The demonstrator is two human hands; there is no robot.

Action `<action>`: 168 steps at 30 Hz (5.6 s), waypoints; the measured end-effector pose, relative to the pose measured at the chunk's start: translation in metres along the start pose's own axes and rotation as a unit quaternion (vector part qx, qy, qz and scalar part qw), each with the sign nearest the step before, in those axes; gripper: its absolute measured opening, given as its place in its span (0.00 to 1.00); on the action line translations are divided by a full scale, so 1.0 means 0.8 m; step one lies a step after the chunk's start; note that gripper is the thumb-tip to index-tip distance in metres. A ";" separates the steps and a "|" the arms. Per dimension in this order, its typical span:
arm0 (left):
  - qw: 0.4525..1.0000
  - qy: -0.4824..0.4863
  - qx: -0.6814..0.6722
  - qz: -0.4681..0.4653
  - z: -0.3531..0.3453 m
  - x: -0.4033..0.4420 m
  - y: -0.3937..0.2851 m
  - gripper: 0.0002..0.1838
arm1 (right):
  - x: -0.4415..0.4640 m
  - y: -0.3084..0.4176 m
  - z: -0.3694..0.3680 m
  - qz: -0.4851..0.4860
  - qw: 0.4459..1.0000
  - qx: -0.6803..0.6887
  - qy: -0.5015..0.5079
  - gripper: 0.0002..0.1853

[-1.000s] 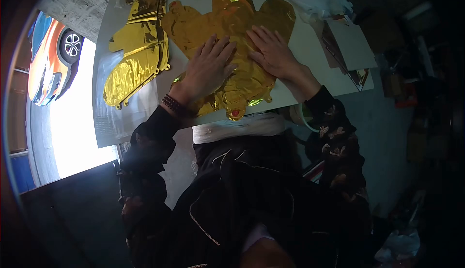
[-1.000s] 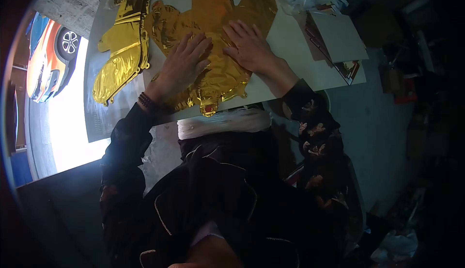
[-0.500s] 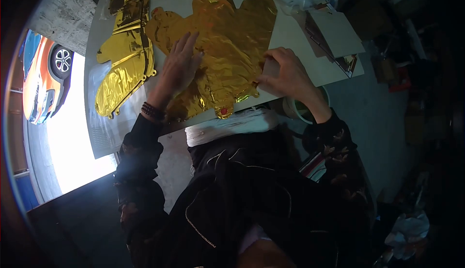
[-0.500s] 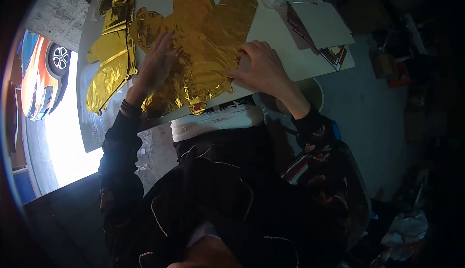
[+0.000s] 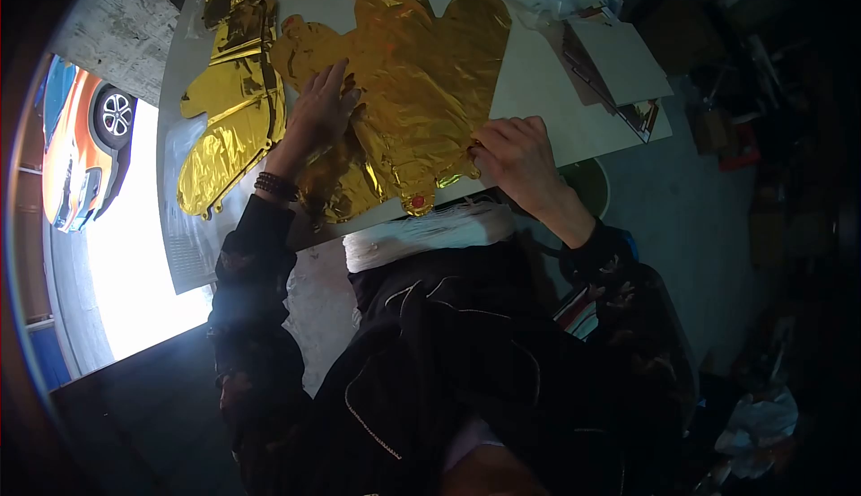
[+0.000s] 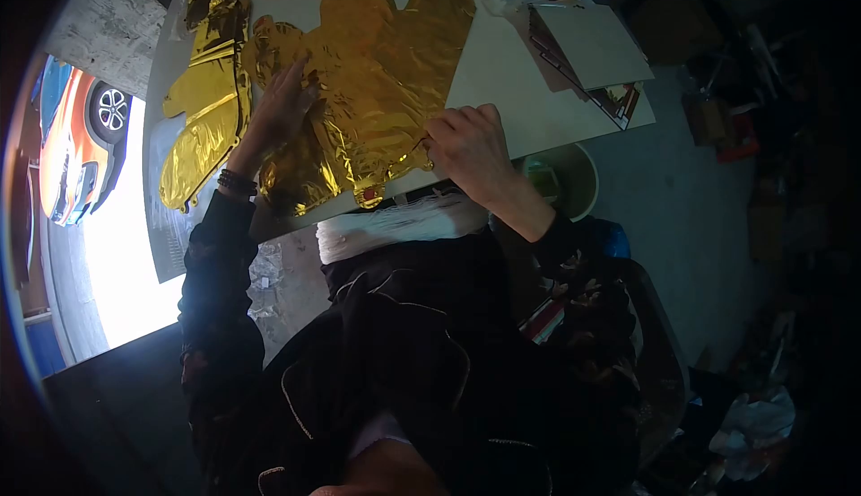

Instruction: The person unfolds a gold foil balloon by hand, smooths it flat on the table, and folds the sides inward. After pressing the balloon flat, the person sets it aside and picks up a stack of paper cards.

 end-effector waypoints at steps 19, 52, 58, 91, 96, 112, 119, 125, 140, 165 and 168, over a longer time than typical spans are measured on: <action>0.985 -0.005 0.125 -0.121 -0.004 0.003 0.002 0.17 | -0.016 0.000 0.004 0.163 0.986 -0.023 -0.021 0.11; 0.997 0.033 -0.047 -0.044 0.009 0.012 -0.011 0.23 | -0.027 0.040 0.016 -0.116 0.989 0.047 0.072 0.17; 0.997 0.049 -0.041 -0.032 0.008 0.011 -0.014 0.23 | -0.028 0.039 0.013 -0.117 0.990 0.043 0.072 0.16; 0.974 0.044 0.113 -0.190 -0.059 -0.025 -0.092 0.37 | 0.043 -0.008 0.016 -0.055 0.994 0.089 -0.010 0.21; 0.972 0.042 0.137 -0.185 -0.060 -0.025 -0.094 0.37 | 0.117 -0.043 -0.051 0.007 0.996 0.087 0.017 0.26; 0.995 -0.045 -0.081 -0.045 0.031 -0.061 -0.077 0.38 | 0.166 -0.068 -0.093 0.027 0.994 -0.009 0.102 0.29; 0.963 -0.214 0.020 0.165 0.115 -0.142 0.076 0.29 | 0.247 0.072 -0.099 0.223 0.953 0.165 0.118 0.24; 0.974 -0.114 -0.008 0.194 0.116 -0.170 0.094 0.28 | 0.266 0.158 -0.164 0.335 0.927 0.122 0.117 0.13; 0.962 -0.177 -0.135 0.159 0.130 -0.186 0.078 0.24 | 0.297 0.169 -0.198 0.257 0.924 0.243 0.142 0.05; 0.970 -0.194 -0.068 0.134 0.119 -0.176 0.089 0.13 | 0.302 0.164 -0.196 0.355 0.872 0.287 0.178 0.14; 0.968 -0.182 -0.082 0.152 0.125 -0.178 0.088 0.14 | 0.303 0.168 -0.202 0.297 0.890 0.286 0.196 0.10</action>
Point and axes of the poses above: each hand's wrist, its own x-axis towards the middle knuckle, its own z-axis out of the back of the hand, y = z × x, the point moved 1 cm from there along x, towards the middle knuckle, and after that the axes turned 1 degree about -y, right-handed, at the moved point
